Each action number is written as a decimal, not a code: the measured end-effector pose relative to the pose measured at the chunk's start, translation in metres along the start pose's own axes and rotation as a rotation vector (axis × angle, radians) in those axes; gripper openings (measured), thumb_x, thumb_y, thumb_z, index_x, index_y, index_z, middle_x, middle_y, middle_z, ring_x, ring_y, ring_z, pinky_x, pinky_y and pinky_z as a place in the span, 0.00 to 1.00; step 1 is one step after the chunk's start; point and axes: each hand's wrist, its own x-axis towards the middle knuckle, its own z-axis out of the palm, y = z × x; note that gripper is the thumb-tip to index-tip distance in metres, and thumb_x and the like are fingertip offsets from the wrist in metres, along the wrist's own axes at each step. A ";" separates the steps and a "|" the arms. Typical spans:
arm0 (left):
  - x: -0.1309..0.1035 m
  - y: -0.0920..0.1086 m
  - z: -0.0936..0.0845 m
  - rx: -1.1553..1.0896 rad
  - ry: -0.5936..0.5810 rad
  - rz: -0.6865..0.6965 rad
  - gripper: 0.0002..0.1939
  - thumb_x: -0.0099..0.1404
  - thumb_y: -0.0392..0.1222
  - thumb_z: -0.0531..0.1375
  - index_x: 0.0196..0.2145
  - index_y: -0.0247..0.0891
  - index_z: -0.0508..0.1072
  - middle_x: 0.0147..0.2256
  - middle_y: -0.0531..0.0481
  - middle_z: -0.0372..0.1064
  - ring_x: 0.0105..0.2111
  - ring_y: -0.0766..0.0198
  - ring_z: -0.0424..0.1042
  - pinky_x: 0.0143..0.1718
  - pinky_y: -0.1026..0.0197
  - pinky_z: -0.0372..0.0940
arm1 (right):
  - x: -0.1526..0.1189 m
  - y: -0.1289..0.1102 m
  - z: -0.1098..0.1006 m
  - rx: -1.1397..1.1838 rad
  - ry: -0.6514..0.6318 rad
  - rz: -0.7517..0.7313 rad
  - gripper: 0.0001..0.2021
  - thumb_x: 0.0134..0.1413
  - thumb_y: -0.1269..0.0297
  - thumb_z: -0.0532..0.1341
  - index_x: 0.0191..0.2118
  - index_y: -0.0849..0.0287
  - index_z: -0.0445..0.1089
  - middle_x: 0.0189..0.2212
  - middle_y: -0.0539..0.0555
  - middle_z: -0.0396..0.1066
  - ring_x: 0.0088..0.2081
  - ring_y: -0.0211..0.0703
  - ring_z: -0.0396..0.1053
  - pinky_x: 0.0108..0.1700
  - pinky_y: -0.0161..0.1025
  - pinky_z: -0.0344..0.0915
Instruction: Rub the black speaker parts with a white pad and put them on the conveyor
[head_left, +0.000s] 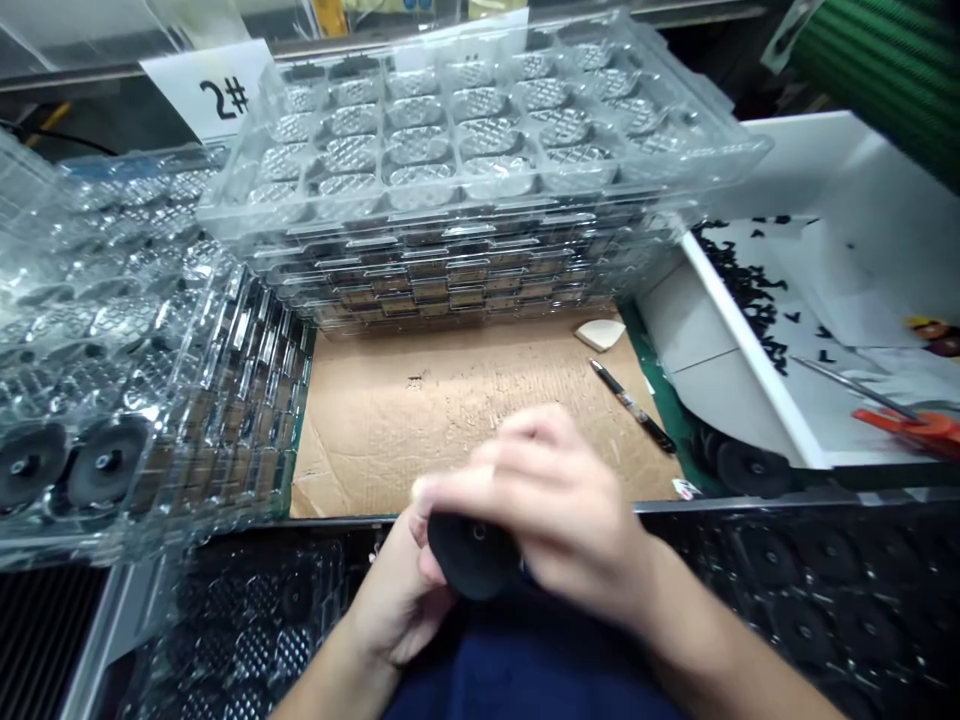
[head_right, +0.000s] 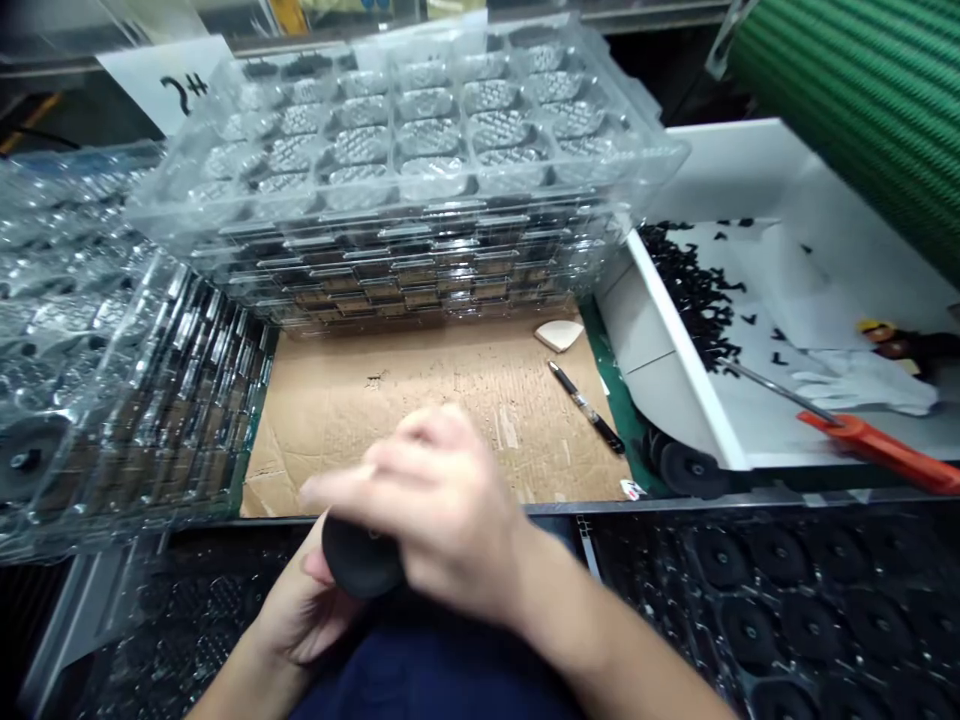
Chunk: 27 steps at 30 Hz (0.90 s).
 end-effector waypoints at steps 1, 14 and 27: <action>0.000 0.002 0.001 -0.035 0.009 -0.016 0.28 0.39 0.52 0.69 0.39 0.41 0.74 0.39 0.49 0.74 0.39 0.56 0.73 0.41 0.59 0.67 | -0.003 0.009 0.000 0.023 0.041 0.147 0.12 0.60 0.71 0.52 0.43 0.54 0.71 0.33 0.49 0.74 0.36 0.38 0.66 0.42 0.40 0.60; 0.010 0.009 -0.015 -0.289 0.093 -0.021 0.31 0.43 0.47 0.68 0.47 0.49 0.69 0.51 0.47 0.68 0.48 0.50 0.70 0.42 0.59 0.70 | -0.100 0.052 0.068 -0.057 -0.002 0.795 0.15 0.55 0.59 0.55 0.46 0.58 0.70 0.45 0.60 0.63 0.45 0.50 0.68 0.44 0.45 0.68; 0.014 -0.003 -0.010 -0.215 0.174 0.073 0.28 0.46 0.46 0.68 0.47 0.44 0.71 0.44 0.46 0.73 0.44 0.56 0.72 0.42 0.62 0.69 | -0.024 0.013 0.022 -0.120 0.127 0.486 0.13 0.60 0.66 0.53 0.49 0.55 0.64 0.42 0.54 0.71 0.42 0.43 0.68 0.43 0.40 0.64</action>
